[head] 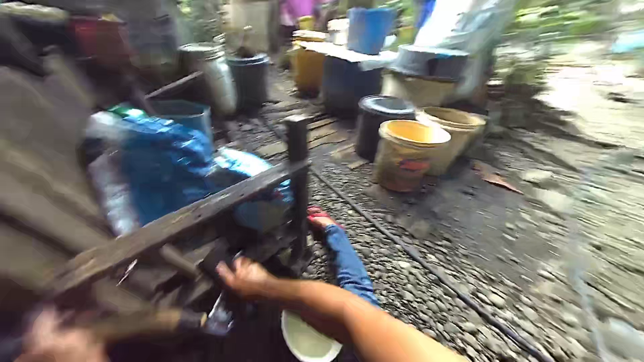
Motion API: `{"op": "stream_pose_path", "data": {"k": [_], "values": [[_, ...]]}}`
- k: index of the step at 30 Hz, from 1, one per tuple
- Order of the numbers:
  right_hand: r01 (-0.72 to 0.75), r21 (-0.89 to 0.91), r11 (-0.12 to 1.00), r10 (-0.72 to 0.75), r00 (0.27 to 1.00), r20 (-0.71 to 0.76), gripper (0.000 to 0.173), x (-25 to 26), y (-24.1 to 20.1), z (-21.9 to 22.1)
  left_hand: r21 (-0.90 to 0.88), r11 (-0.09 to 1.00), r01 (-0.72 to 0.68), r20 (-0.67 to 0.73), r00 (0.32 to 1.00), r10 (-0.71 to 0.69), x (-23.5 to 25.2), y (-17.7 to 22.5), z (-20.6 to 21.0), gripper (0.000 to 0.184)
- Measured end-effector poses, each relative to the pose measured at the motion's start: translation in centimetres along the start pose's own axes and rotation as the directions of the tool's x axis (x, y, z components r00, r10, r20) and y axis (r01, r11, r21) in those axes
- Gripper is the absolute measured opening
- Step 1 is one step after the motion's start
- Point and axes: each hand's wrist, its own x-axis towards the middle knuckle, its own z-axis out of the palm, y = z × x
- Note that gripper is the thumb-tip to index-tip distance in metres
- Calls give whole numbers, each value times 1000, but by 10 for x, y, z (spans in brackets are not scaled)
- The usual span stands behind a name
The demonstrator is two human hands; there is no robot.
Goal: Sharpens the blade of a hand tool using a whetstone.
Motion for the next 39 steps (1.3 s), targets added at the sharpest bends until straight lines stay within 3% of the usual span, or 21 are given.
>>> {"op": "stream_pose_path", "data": {"k": [4, 10, 16, 22, 26, 28, 32, 34, 39], "values": [[-203, 3, 979, 202, 977, 65, 61, 45, -9, -17, 13, 1000, -6, -130, 991, 8, 1, 0, 5, 18], [71, -197, 978, -22, 970, 243, 60, -14, -12, 19, -46, 998, -44, -142, 989, 37, 7, -13, 2, 15], [-221, -202, 954, 234, 971, 47, 58, 48, -17, -3, -30, 999, 20, -152, 988, -25, 3, -11, -1, 23], [37, -233, 972, 22, 969, 244, 60, -22, -19, 21, -44, 999, -7, -152, 988, 0, 2, -8, -1, 17], [-126, -194, 973, 144, 986, 82, 57, 27, -17, 0, -59, 998, -20, -151, 988, 11, 1, -10, -1, 16], [-180, -178, 968, 194, 978, 70, 57, 39, -18, -3, -58, 998, -29, -158, 987, 19, 3, -9, -1, 16], [37, -162, 986, -2, 977, 211, 59, -20, -17, 23, -61, 997, -37, -171, 985, 26, 2, -8, 2, 14], [77, -168, 983, -34, 968, 248, 60, -29, -15, 25, -59, 998, -38, -178, 984, 27, 3, -8, 1, 14], [-189, -166, 968, 202, 977, 68, 58, 41, -4, -12, -68, 994, -82, -144, 987, 71, 5, -14, -2, 10]]}}
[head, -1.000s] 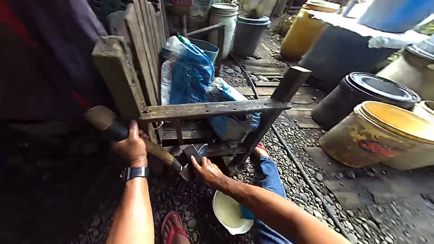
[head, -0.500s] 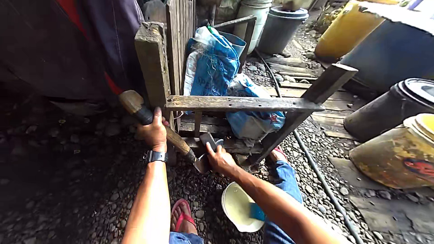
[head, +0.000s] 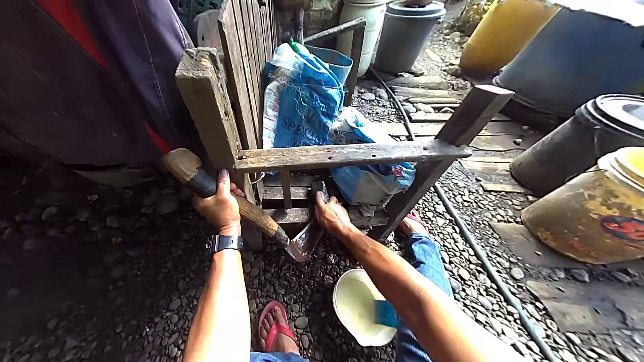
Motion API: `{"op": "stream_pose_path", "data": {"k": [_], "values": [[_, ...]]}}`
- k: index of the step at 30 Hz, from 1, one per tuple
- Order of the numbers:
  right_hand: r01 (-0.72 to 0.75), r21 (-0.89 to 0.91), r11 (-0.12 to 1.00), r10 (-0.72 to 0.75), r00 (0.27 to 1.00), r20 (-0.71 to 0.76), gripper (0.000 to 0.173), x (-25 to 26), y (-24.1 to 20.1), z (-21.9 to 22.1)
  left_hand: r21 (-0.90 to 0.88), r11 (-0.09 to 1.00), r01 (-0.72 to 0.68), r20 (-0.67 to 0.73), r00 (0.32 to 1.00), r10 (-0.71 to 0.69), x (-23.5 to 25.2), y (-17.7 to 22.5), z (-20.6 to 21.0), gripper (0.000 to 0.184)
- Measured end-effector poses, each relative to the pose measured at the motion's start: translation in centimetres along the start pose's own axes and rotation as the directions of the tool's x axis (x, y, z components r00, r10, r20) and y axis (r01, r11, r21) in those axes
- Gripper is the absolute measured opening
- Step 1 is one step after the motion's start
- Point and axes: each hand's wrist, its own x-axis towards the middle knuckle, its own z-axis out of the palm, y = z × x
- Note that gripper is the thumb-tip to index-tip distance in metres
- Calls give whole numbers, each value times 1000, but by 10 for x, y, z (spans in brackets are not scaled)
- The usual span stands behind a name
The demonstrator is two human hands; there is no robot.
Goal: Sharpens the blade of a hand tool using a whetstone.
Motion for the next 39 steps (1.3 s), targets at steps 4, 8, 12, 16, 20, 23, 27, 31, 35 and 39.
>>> {"op": "stream_pose_path", "data": {"k": [4, 8, 12, 16, 20, 23, 27, 31, 35, 39], "values": [[139, -48, 989, -136, 988, 71, 59, -34, 5, 21, 23, 1000, 15, -24, 1000, -15, -2, 2, 2, 12], [206, -94, 974, -196, 975, 103, 59, -42, 4, 20, -1, 1000, 18, -13, 1000, -19, -1, -2, 0, 14], [31, -76, 997, -28, 999, 36, 57, 7, -7, -7, -15, 1000, -6, 3, 1000, 6, -1, -2, -1, 11], [193, -107, 975, -184, 979, 91, 59, -36, 4, 21, -9, 1000, 18, -7, 1000, -18, -2, 0, 1, 11], [223, -129, 966, -208, 971, 117, 59, -41, 3, 18, -24, 1000, 7, 9, 1000, -6, -1, -2, -2, 11], [87, -110, 990, -80, 995, 67, 57, 2, -8, -4, -33, 999, -10, 11, 1000, 10, -1, -5, -3, 11], [126, -86, 988, -119, 990, 81, 58, -20, -5, 11, -18, 1000, -10, -1, 1000, 10, -2, 1, 1, 10], [213, -108, 971, -198, 970, 139, 59, -50, 2, 23, -16, 1000, -6, -7, 1000, 6, -2, 3, 2, 11], [76, -43, 996, -73, 996, 55, 58, 5, -8, -4, -11, 1000, -16, -9, 1000, 16, -3, 1, 0, 10], [143, -53, 988, -138, 986, 96, 58, -16, 1, 8, -14, 1000, -18, -13, 1000, 18, -3, 4, 2, 8]]}}
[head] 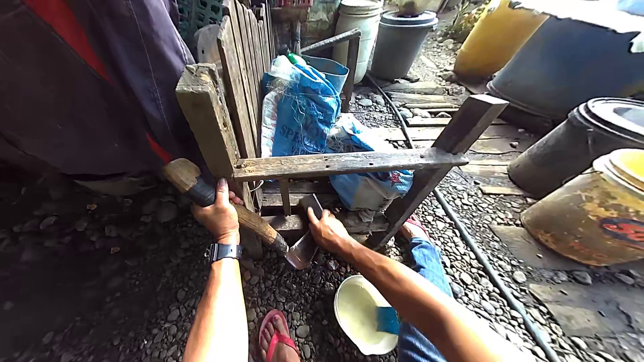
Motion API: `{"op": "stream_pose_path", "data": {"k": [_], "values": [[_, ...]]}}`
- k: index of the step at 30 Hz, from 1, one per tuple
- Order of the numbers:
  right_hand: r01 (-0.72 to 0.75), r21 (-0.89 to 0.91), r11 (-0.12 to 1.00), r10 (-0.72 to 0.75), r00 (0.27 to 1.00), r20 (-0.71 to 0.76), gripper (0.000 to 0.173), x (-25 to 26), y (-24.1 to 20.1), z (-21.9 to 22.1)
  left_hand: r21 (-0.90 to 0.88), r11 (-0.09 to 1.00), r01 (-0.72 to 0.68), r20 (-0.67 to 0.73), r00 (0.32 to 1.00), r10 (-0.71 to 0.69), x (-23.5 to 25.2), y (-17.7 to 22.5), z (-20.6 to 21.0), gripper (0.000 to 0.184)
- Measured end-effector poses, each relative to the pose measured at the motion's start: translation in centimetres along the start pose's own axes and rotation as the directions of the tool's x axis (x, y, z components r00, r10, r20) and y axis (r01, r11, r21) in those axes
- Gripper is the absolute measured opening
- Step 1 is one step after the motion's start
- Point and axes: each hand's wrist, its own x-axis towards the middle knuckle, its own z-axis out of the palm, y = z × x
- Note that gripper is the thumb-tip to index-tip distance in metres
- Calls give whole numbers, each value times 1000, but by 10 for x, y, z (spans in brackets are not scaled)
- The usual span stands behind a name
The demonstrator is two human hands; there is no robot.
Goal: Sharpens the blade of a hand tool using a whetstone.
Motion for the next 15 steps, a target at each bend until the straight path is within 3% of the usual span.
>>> {"op": "stream_pose_path", "data": {"k": [4, 9, 15], "values": [[108, -47, 993, -105, 993, 48, 59, -23, 11, 7, 1, 1000, -22, -2, 1000, 22, 1, -1, 1, 8], [-50, 64, 997, 53, 997, -53, 56, 30, 12, -24, -9, 999, -46, 9, 999, 46, 2, -3, 0, 7], [187, -76, 979, -181, 980, 80, 59, -16, 25, 0, -12, 999, -48, 6, 999, 48, 3, -2, 1, 8]]}}
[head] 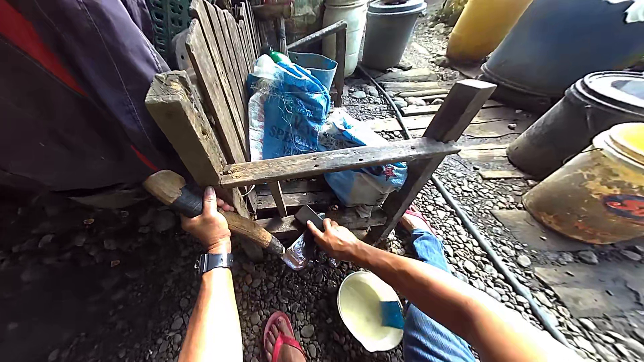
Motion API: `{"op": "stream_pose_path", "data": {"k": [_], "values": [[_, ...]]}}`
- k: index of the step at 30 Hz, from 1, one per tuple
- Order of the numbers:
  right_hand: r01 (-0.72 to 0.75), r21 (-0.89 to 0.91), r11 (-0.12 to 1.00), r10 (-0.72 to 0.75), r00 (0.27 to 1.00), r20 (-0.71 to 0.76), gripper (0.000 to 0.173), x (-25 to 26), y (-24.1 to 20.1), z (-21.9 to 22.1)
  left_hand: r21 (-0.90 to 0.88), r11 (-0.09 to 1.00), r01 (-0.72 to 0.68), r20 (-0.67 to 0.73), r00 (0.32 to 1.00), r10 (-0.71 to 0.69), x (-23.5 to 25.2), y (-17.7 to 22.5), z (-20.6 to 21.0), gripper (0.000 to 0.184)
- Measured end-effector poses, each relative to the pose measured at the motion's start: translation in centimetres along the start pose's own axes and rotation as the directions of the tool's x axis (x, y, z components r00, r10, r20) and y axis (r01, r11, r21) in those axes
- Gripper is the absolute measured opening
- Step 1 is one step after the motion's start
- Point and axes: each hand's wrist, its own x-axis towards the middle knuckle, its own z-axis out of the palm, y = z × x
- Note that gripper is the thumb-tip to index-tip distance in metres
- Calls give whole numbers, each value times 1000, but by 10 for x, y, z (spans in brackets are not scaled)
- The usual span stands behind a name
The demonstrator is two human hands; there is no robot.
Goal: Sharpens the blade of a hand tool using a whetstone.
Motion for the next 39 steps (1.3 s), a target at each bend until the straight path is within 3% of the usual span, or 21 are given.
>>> {"op": "stream_pose_path", "data": {"k": [5, 8, 11, 17, 23, 29, 31, 34, 39], "values": [[-153, 100, 983, 161, 983, -82, 56, 46, 6, -28, 1, 1000, 7, 4, 1000, -7, 0, -1, -2, 6], [-72, 96, 993, 81, 992, -94, 56, 24, 7, -10, 4, 1000, 19, 0, 1000, -19, 0, -1, -2, 7], [18, 7, 1000, -18, 1000, -16, 57, 0, 10, -2, 5, 1000, 16, 4, 1000, -16, 0, -2, -3, 6], [-132, 86, 988, 138, 988, -67, 56, 47, 15, -32, -6, 1000, -2, 2, 1000, 2, -1, -1, -2, 7], [53, -19, 998, -53, 998, -24, 56, -1, 16, -1, 4, 1000, 10, -2, 1000, -10, -1, -1, -2, 7], [-132, 119, 984, 142, 986, -84, 56, 46, 9, -27, 14, 1000, 6, -2, 1000, -6, -3, 4, -2, 8], [-64, 110, 992, 75, 992, -106, 55, 29, 11, -11, 19, 1000, 12, -6, 1000, -12, -4, 4, -2, 7], [31, 16, 999, -31, 999, -22, 56, 1, 11, 0, 20, 999, 26, -10, 1000, -26, -1, 3, -2, 7], [-71, 88, 994, 76, 995, -58, 56, 45, 20, -32, 22, 999, 24, -7, 1000, -24, -1, 1, -2, 7]]}}
